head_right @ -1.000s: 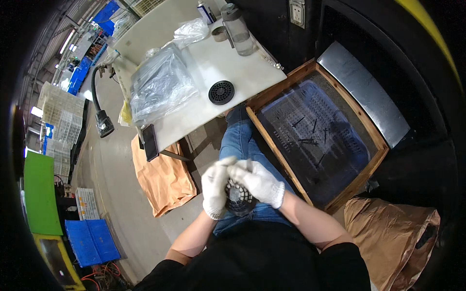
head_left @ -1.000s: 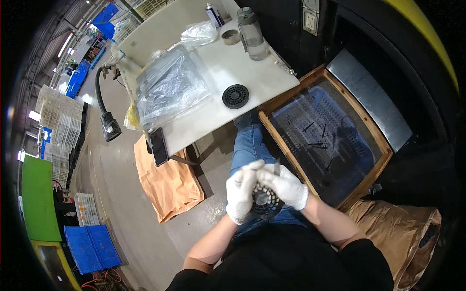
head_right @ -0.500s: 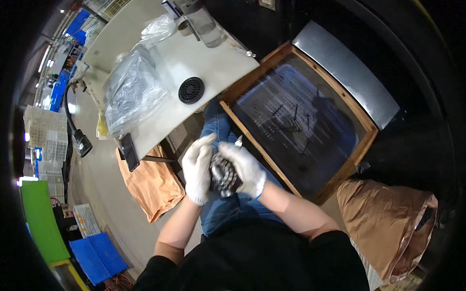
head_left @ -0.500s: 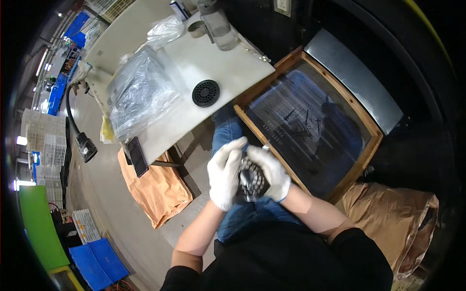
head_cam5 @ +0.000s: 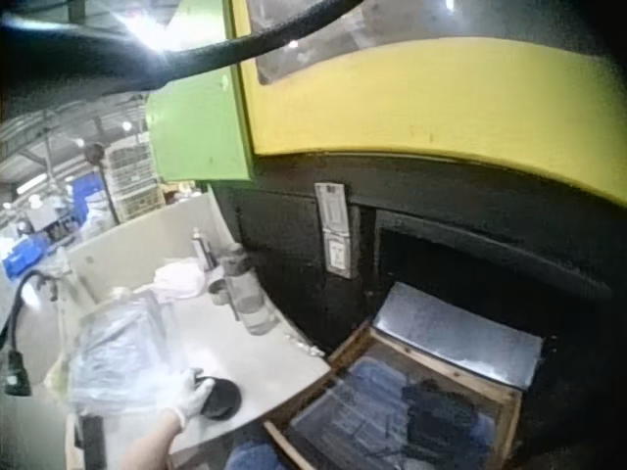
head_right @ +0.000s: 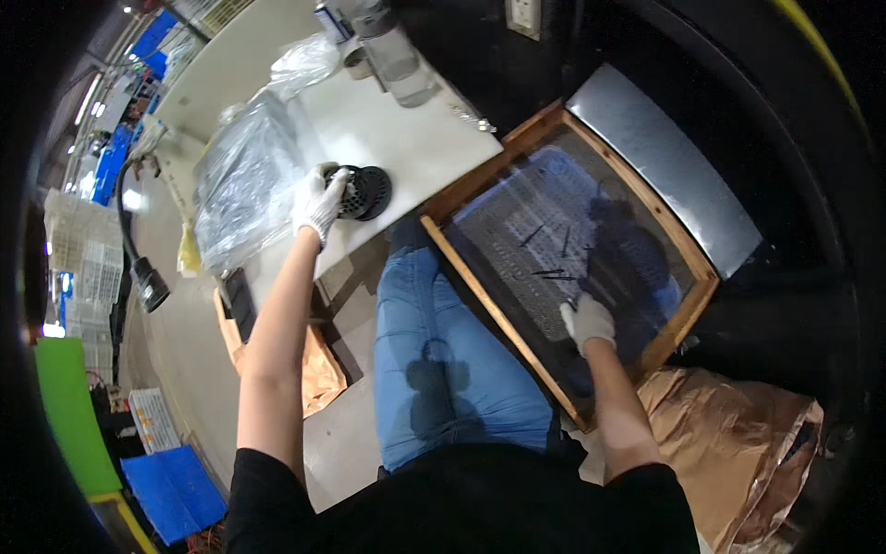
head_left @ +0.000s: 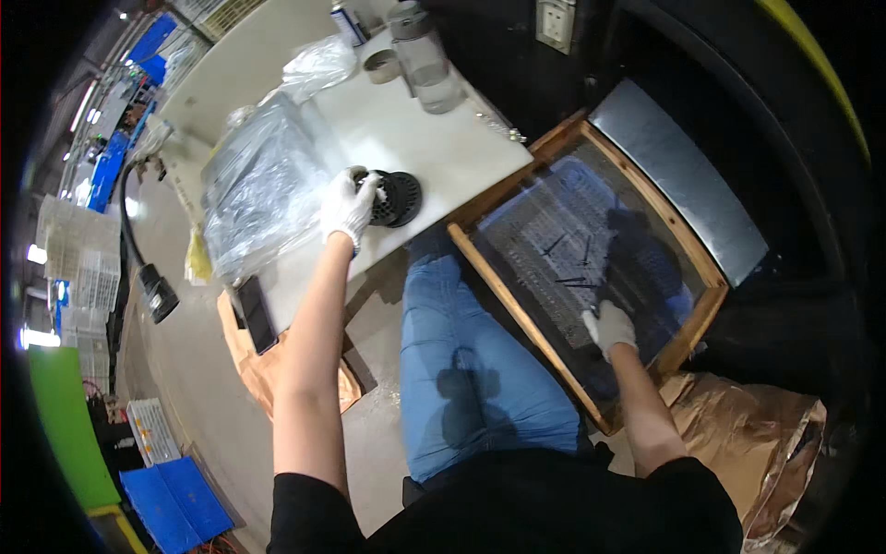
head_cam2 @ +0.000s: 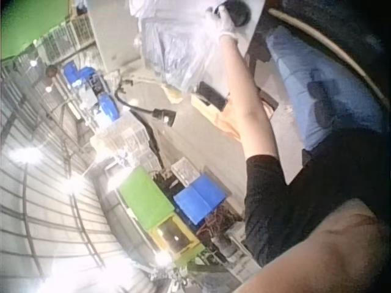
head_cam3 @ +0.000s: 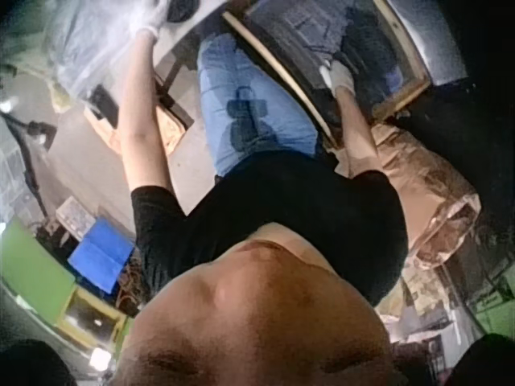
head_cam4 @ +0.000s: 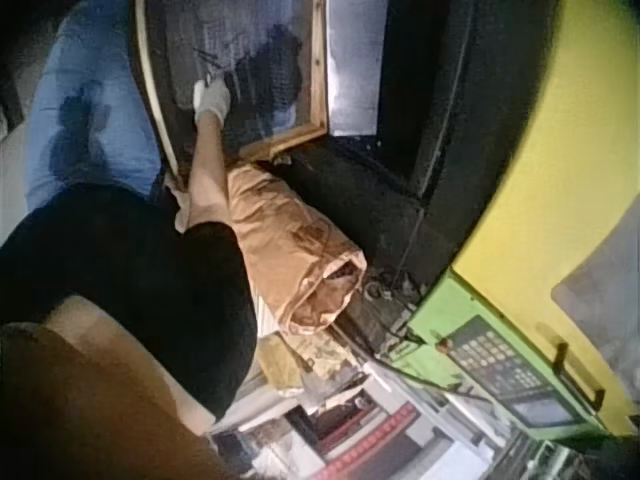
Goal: Inspecting and trimming plastic filter components in a manufacturing setting.
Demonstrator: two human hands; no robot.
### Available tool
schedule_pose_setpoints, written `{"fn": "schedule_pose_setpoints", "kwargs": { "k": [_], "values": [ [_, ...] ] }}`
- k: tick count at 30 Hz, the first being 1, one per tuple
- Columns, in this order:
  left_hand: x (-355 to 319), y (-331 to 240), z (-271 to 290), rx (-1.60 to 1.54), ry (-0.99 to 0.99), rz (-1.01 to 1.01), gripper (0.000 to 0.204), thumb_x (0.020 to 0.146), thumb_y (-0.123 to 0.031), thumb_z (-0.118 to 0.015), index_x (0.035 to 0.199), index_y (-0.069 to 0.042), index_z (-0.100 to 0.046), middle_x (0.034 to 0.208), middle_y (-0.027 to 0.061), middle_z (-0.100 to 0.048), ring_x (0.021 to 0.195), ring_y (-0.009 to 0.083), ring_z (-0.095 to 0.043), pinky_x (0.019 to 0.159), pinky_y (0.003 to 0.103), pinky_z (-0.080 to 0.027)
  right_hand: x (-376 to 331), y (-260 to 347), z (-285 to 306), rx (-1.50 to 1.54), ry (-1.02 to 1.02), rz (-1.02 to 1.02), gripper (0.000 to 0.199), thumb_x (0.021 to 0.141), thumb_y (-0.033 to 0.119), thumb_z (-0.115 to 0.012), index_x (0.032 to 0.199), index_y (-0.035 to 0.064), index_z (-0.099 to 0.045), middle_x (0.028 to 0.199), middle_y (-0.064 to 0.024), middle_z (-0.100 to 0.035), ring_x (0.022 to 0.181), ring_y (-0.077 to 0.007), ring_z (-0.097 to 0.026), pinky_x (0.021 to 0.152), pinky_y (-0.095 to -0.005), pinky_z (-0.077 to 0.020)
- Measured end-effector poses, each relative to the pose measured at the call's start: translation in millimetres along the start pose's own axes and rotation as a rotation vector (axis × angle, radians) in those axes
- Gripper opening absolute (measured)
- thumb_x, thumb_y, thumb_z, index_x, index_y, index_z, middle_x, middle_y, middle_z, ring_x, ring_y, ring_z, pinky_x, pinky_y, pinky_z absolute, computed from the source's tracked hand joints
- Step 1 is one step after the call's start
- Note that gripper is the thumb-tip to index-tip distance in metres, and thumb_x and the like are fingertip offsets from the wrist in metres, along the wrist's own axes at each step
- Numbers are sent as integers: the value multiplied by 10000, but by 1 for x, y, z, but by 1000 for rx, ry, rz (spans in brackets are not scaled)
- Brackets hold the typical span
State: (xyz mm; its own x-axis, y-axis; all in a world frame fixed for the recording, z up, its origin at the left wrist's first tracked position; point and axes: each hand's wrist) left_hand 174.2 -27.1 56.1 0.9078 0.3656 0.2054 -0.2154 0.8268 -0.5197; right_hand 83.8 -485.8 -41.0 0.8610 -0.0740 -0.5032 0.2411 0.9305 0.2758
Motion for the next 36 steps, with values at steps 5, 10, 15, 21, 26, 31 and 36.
{"fn": "schedule_pose_setpoints", "kwargs": {
  "k": [5, 10, 15, 21, 26, 31, 36],
  "values": [
    [8, -28, -1, 253, 431, -252, 839, 736, -526, -696, 1395, -95, -405, 1366, 263, -419, 1210, 399, -487, 1010, 423, -418, 23, 7, 2, 41, -8, 103, 398, 833, 365, -621, 1014, 11, -612, 1012, -244, -641, 988, -404, -606, 865, -468, -468],
    [12, -67, -2, 445, 730, -221, 856, 622, -337, -767, 1385, -176, -412, 1328, 248, -431, 1186, 413, -486, 1011, 400, -424, 41, 28, 17, -20, -21, 292, 337, 819, 316, -633, 1041, 62, -620, 953, -224, -659, 920, -395, -633, 821, -455, -493],
    [10, -84, 1, 579, 734, -189, 795, 641, -403, -744, 1341, -155, -462, 1295, 204, -494, 1184, 380, -504, 981, 406, -448, 61, 43, 7, -326, 31, 467, 281, 820, 251, -629, 1023, 58, -603, 881, -206, -666, 862, -382, -646, 767, -476, -503],
    [5, -82, 0, 620, 667, -216, 781, 651, -423, -726, 1336, -152, -466, 1285, 209, -495, 1173, 402, -492, 986, 421, -437, 102, 66, 8, 204, -19, 285, 339, 825, 349, -641, 953, 35, -632, 982, -248, -645, 947, -382, -628, 813, -456, -477],
    [5, -78, -4, 612, 666, -192, 837, 631, -414, -735, 1367, -153, -435, 1289, 231, -467, 1197, 421, -452, 999, 445, -425, 125, 99, -2, 30, -41, 3, 601, 844, 474, -616, 1145, -46, -614, 1176, -263, -595, 1129, -388, -564, 959, -429, -451],
    [5, -76, -6, 570, 672, -175, 840, 629, -402, -727, 1375, -166, -423, 1309, 234, -448, 1198, 415, -454, 1006, 439, -419, 126, 113, -19, -92, -45, 181, 406, 836, 353, -575, 1027, 4, -659, 1069, -277, -612, 1017, -423, -591, 897, -463, -477],
    [5, -76, -6, 558, 656, -164, 814, 644, -419, -728, 1361, -166, -437, 1338, 207, -442, 1228, 414, -432, 1007, 445, -424, 134, 69, -16, 115, -49, 312, 418, 834, 367, -543, 928, -26, -650, 967, -293, -627, 940, -442, -602, 825, -472, -470]
  ]
}}
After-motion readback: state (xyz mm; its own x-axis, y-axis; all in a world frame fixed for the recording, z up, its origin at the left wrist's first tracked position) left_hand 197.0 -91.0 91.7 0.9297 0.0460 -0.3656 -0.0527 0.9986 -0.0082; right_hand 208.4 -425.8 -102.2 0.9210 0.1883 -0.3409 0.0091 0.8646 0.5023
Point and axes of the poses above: each hand's wrist, its own x-axis towards the middle knuckle, its own z-axis out of the back of the hand, y = z × x
